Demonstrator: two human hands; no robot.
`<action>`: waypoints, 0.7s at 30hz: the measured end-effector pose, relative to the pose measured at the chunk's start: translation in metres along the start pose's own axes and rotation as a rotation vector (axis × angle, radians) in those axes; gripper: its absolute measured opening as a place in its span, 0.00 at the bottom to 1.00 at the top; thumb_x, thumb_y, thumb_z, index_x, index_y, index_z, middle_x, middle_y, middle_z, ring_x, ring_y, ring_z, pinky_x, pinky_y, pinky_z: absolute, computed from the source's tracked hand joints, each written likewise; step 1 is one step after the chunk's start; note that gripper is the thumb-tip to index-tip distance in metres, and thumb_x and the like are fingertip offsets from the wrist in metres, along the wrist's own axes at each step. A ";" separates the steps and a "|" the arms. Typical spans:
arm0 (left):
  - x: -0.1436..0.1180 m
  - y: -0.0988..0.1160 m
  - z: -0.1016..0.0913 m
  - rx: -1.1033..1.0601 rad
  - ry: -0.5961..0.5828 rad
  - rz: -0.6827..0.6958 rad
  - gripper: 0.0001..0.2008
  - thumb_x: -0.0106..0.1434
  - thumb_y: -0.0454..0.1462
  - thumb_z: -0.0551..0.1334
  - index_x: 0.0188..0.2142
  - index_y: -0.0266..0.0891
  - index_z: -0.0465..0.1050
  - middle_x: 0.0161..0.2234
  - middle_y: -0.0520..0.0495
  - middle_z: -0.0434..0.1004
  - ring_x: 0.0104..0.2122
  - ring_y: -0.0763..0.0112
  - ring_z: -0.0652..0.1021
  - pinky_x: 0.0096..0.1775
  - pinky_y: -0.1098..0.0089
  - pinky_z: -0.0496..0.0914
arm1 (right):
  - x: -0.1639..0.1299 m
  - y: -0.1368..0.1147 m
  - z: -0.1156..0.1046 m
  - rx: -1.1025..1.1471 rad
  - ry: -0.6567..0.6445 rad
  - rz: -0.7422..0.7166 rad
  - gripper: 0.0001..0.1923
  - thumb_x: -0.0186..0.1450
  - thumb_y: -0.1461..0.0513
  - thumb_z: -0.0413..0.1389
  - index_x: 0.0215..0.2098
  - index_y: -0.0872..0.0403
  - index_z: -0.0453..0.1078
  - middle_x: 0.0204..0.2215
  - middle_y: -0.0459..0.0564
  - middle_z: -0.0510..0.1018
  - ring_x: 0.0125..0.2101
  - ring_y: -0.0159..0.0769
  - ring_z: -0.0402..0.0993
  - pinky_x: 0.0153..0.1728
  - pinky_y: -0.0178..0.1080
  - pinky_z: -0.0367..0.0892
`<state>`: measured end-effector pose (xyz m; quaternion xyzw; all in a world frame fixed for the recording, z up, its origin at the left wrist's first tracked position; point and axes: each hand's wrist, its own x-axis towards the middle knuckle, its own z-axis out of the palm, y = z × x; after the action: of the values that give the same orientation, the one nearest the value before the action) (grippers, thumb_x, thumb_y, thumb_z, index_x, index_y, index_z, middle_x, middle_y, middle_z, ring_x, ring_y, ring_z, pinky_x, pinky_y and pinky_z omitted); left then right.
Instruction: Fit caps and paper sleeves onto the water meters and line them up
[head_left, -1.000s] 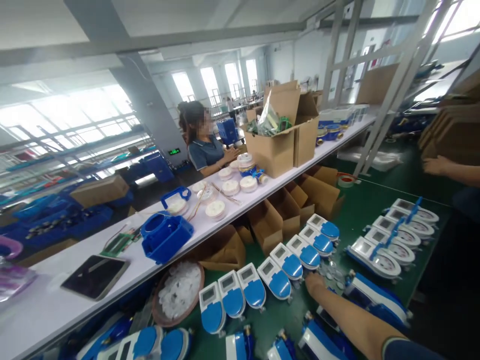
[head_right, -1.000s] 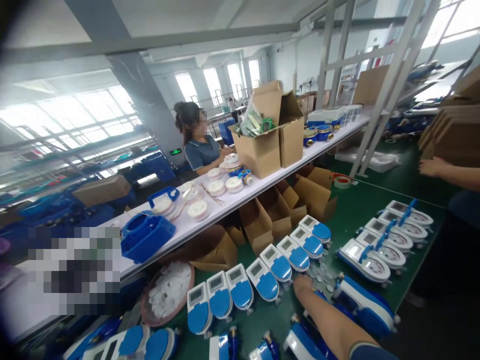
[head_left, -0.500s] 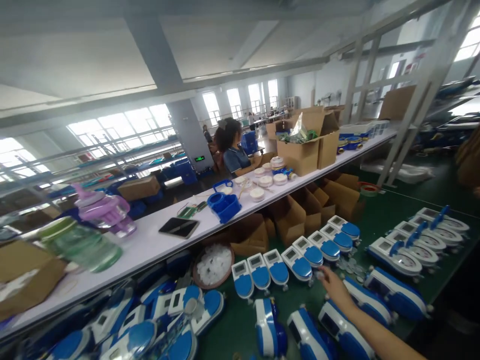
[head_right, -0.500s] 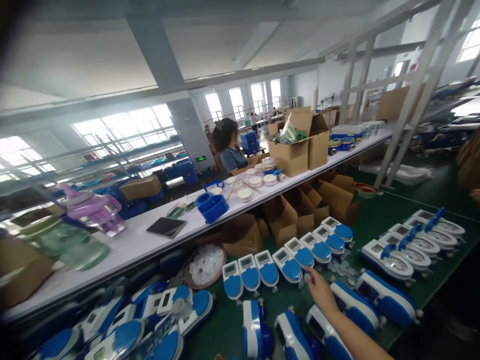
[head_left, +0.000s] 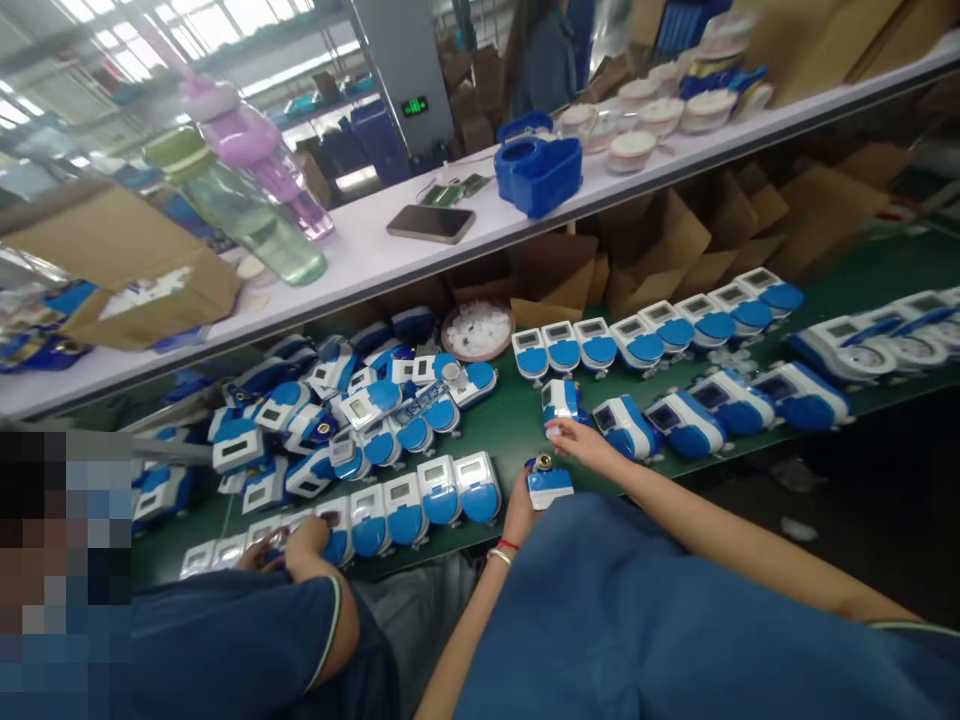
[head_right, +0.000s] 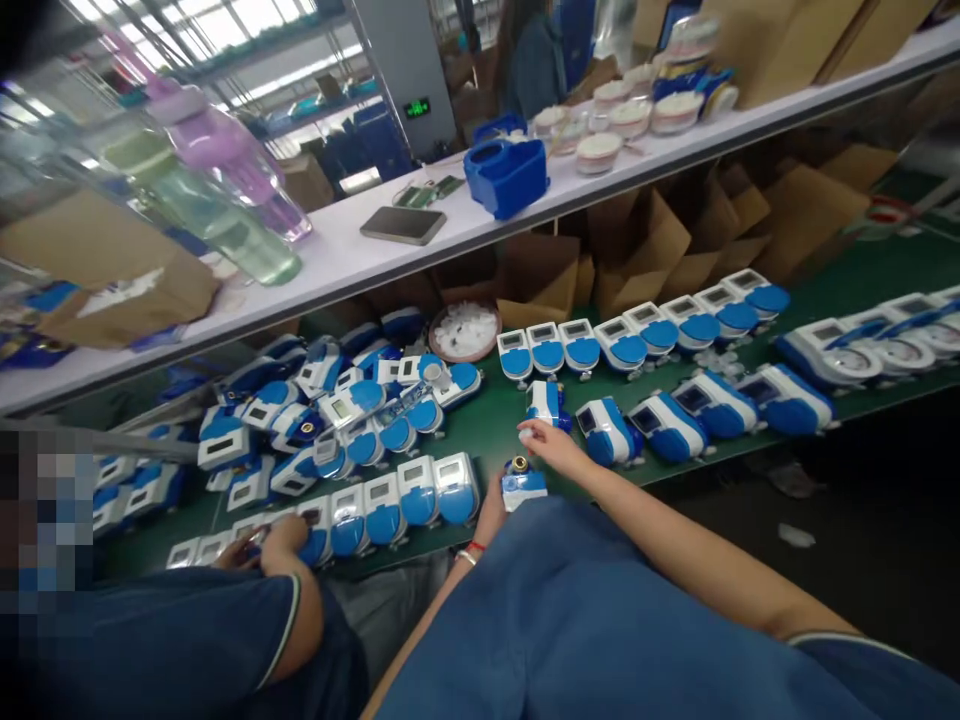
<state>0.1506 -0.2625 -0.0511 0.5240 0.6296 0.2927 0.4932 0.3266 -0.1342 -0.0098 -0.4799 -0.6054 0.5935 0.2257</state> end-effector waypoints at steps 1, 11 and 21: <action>0.002 -0.007 0.001 0.007 0.003 0.046 0.34 0.54 0.39 0.63 0.58 0.36 0.53 0.59 0.36 0.57 0.57 0.59 0.63 0.57 0.59 0.57 | -0.001 0.002 0.006 -0.068 -0.006 -0.003 0.21 0.61 0.55 0.51 0.50 0.57 0.64 0.30 0.48 0.75 0.30 0.33 0.72 0.34 0.36 0.67; 0.008 -0.026 -0.001 0.026 -0.007 0.122 0.40 0.51 0.38 0.65 0.59 0.40 0.46 0.58 0.37 0.59 0.55 0.60 0.66 0.54 0.59 0.61 | -0.002 0.025 0.027 -0.256 -0.007 -0.003 0.20 0.63 0.55 0.49 0.49 0.56 0.68 0.36 0.51 0.76 0.34 0.35 0.72 0.39 0.38 0.67; 0.015 -0.026 -0.007 0.226 -0.109 0.115 0.37 0.55 0.35 0.61 0.62 0.46 0.48 0.61 0.38 0.50 0.56 0.57 0.65 0.54 0.59 0.63 | -0.007 0.040 0.017 -0.379 0.014 -0.081 0.18 0.59 0.58 0.55 0.47 0.55 0.71 0.40 0.53 0.74 0.36 0.35 0.72 0.41 0.39 0.67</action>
<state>0.1355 -0.2543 -0.0762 0.6265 0.5997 0.2190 0.4470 0.3273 -0.1551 -0.0483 -0.4933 -0.7235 0.4559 0.1592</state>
